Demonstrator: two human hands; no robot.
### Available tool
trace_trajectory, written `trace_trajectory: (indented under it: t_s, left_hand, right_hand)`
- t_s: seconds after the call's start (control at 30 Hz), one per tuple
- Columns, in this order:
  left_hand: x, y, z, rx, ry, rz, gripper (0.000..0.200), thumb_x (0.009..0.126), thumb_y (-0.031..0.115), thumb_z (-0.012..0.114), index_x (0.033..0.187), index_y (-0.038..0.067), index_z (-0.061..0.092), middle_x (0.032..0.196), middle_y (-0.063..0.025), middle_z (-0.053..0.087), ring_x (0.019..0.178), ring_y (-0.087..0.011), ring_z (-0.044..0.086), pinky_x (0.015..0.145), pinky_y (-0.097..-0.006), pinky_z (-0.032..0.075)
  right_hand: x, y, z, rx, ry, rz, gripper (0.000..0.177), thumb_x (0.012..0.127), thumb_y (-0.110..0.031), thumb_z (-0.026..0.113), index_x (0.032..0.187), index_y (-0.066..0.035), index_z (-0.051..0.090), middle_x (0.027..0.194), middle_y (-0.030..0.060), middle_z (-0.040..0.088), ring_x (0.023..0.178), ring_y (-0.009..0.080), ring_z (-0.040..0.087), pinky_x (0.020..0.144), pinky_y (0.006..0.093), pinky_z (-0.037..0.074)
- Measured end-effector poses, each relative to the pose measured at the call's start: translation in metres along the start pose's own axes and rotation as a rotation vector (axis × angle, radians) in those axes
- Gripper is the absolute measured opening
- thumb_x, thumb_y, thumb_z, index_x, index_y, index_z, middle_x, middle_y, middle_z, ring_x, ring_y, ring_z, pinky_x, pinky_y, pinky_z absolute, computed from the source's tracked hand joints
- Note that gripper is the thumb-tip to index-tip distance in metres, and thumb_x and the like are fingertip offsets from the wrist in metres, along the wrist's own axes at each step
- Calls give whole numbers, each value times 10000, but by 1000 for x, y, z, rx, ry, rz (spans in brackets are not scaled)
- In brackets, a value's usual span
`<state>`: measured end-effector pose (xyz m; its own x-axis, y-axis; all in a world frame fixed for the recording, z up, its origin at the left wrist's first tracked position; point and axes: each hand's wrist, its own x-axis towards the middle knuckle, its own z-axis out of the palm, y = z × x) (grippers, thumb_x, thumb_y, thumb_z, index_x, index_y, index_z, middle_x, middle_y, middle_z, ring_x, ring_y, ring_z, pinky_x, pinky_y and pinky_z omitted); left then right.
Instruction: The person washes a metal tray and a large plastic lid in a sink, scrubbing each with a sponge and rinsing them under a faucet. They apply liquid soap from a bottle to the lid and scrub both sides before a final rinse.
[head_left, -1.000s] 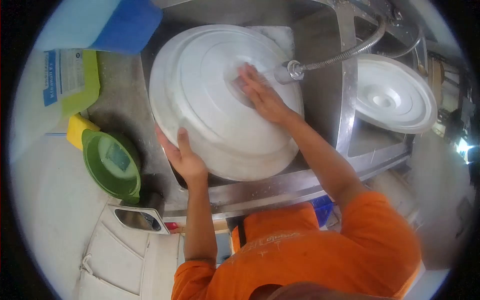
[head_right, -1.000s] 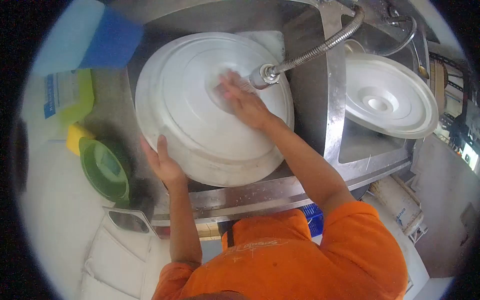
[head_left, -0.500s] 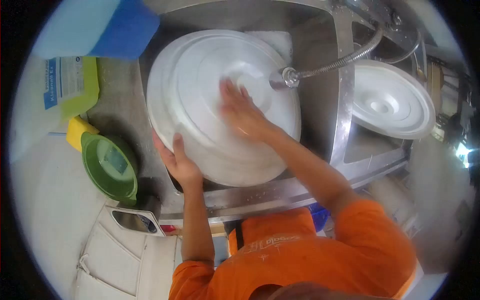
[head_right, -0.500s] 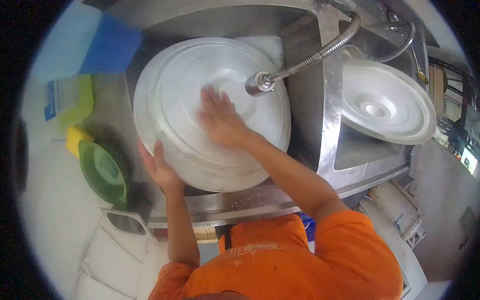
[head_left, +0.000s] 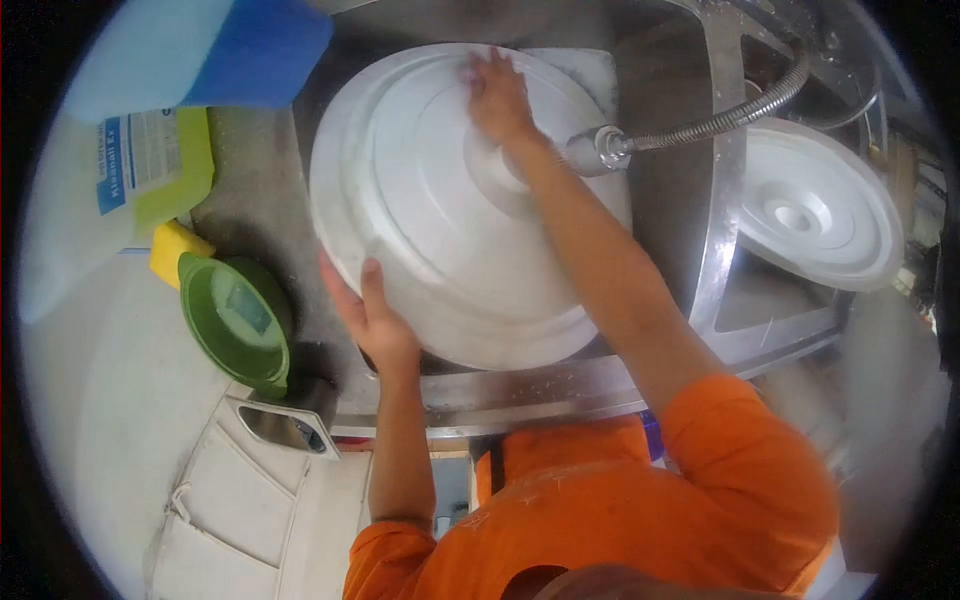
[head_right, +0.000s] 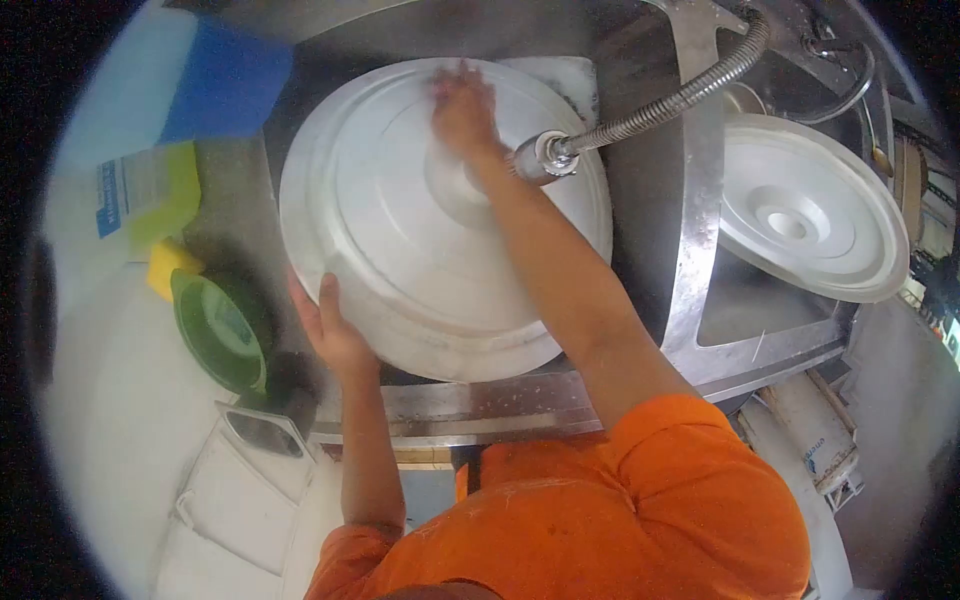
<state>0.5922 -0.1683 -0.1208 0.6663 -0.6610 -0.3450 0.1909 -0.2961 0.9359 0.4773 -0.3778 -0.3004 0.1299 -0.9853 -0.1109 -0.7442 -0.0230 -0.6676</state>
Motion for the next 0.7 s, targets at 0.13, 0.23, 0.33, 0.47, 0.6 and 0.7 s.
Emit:
trace_trajectory:
  t_s: [0.13,0.23,0.33,0.47,0.6,0.7]
  left_hand:
    - [4,-3,-1,5,-3,24,613,978,156,545,1502,-28,285,1439,-167,452,1276,-270,471,1094,-364,345]
    - [2,-4,-3,-54,7,-23,596,1018,228,507,1510,-17,277,1451,-167,440,1291,-258,453,1110,-360,321]
    - [2,-1,0,-124,13,-61,600,1040,281,473,1514,-23,266,1465,-164,427,1315,-247,428,1125,-351,296]
    - [4,-8,-3,-22,69,-50,603,1054,328,429,1522,-13,263,1501,-175,389,1359,-254,392,1143,-356,280]
    - [1,3,1,-68,38,-52,588,1064,327,398,1521,-18,264,1527,-177,356,1389,-249,358,1164,-354,245]
    - [2,-2,-1,-73,53,-45,574,1073,324,367,1515,-29,269,1522,-174,364,1383,-246,364,1161,-346,250]
  right_hand:
    - [-5,-38,0,145,-180,-286,500,1004,-346,439,1446,-113,462,1541,147,381,1456,350,277,1184,497,201]
    - [-79,-85,-33,345,-262,-664,498,978,-333,546,1428,-125,501,1502,116,446,1423,338,340,1167,481,245]
    - [-137,-89,-88,531,-359,-643,364,852,-166,683,1203,-94,620,1306,158,566,1228,348,503,1051,473,367]
    - [-187,-26,-107,629,-216,13,368,788,-21,643,1146,-64,568,1050,106,570,957,216,552,853,345,461]
    - [-150,17,-143,933,167,235,480,824,2,660,1277,-59,516,1133,43,549,1013,100,535,842,262,482]
    - [-113,-2,-170,855,-79,102,541,829,1,693,1332,-63,505,1184,45,561,1023,100,560,866,270,490]
